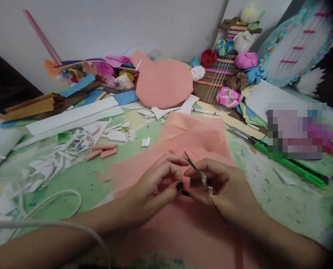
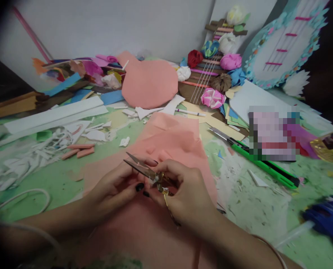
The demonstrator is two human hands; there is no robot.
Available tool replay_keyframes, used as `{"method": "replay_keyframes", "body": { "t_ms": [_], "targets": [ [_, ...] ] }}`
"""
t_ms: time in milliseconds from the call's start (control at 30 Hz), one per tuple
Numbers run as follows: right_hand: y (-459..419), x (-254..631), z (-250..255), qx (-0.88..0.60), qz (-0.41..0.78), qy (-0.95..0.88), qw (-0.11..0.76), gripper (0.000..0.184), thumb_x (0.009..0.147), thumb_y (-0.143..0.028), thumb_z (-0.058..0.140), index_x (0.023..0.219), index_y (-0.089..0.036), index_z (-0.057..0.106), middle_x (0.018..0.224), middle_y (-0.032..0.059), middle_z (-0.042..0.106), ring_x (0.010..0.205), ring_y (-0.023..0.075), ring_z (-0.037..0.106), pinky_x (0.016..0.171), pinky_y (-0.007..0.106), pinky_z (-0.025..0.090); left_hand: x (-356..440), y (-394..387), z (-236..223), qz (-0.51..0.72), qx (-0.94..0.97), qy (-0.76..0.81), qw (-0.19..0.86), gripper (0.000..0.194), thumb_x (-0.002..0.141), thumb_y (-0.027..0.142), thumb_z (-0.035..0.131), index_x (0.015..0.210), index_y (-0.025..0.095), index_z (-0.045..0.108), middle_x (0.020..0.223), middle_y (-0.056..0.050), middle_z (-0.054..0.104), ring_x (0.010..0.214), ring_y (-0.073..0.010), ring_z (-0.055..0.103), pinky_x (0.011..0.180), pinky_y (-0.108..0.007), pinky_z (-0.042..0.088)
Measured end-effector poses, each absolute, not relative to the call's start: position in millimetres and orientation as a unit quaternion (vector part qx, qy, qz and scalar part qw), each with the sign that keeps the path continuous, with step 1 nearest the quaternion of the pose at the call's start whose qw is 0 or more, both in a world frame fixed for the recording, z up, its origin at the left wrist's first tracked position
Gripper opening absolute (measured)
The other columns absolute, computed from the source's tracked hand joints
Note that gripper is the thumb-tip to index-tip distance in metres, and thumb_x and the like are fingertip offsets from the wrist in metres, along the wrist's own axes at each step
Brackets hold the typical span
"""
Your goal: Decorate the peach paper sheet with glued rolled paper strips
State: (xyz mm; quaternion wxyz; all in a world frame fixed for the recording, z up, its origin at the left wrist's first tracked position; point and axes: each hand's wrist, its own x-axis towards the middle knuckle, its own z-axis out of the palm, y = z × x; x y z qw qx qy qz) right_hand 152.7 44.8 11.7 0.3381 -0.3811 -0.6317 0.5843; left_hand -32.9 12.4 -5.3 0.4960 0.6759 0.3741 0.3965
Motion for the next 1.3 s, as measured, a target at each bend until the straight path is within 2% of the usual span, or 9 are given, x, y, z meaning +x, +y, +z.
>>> {"method": "replay_keyframes", "body": {
  "t_ms": [167, 300, 567, 800, 1300],
  "targets": [
    [44, 152, 11, -0.379, 0.610, -0.611, 0.334, 0.017, 0.066, -0.016, 0.074, 0.080, -0.018, 0.063, 0.070, -0.0006, 0.068, 0.062, 0.0100, 0.062, 0.057, 0.018, 0.049, -31, 13, -2, 0.398, 0.633, 0.366, 0.555, 0.011, 0.093, 0.020, 0.044, 0.092, 0.016, 0.055, 0.118, -0.009, 0.049, 0.101, -0.0163, 0.053, 0.085, -0.026, 0.045],
    [44, 152, 11, -0.392, 0.615, -0.603, 0.325, 0.018, 0.065, -0.014, 0.074, 0.078, -0.017, 0.062, 0.069, -0.0007, 0.067, 0.060, 0.0095, 0.060, 0.054, 0.018, 0.046, -28, 13, 3, 0.403, 0.606, 0.369, 0.578, 0.013, 0.093, 0.021, 0.046, 0.086, 0.015, 0.055, 0.113, -0.008, 0.051, 0.094, -0.0131, 0.053, 0.082, -0.023, 0.044],
    [45, 152, 10, -0.405, 0.622, -0.597, 0.306, 0.022, 0.064, -0.018, 0.078, 0.079, -0.017, 0.062, 0.067, -0.0005, 0.065, 0.059, 0.0099, 0.056, 0.053, 0.020, 0.043, -27, 16, 7, 0.389, 0.591, 0.390, 0.590, 0.012, 0.092, 0.019, 0.045, 0.084, 0.015, 0.054, 0.109, -0.006, 0.053, 0.091, -0.0113, 0.052, 0.076, -0.019, 0.043],
    [45, 152, 12, -0.404, 0.632, -0.588, 0.303, 0.021, 0.064, -0.019, 0.079, 0.077, -0.017, 0.063, 0.066, -0.0018, 0.063, 0.059, 0.0088, 0.055, 0.053, 0.019, 0.042, -28, 16, 5, 0.374, 0.582, 0.403, 0.599, 0.011, 0.092, 0.022, 0.046, 0.083, 0.017, 0.051, 0.082, -0.001, 0.050, 0.088, -0.0131, 0.051, 0.074, -0.021, 0.041],
    [47, 150, 15, -0.419, 0.629, -0.585, 0.293, 0.023, 0.064, -0.024, 0.079, 0.077, -0.017, 0.062, 0.066, -0.0003, 0.064, 0.058, 0.0108, 0.056, 0.052, 0.022, 0.042, -30, 18, 5, 0.366, 0.566, 0.391, 0.626, 0.014, 0.093, 0.026, 0.046, 0.083, 0.017, 0.050, 0.089, -0.003, 0.053, 0.098, -0.0169, 0.050, 0.085, -0.027, 0.040]
  ]
}}
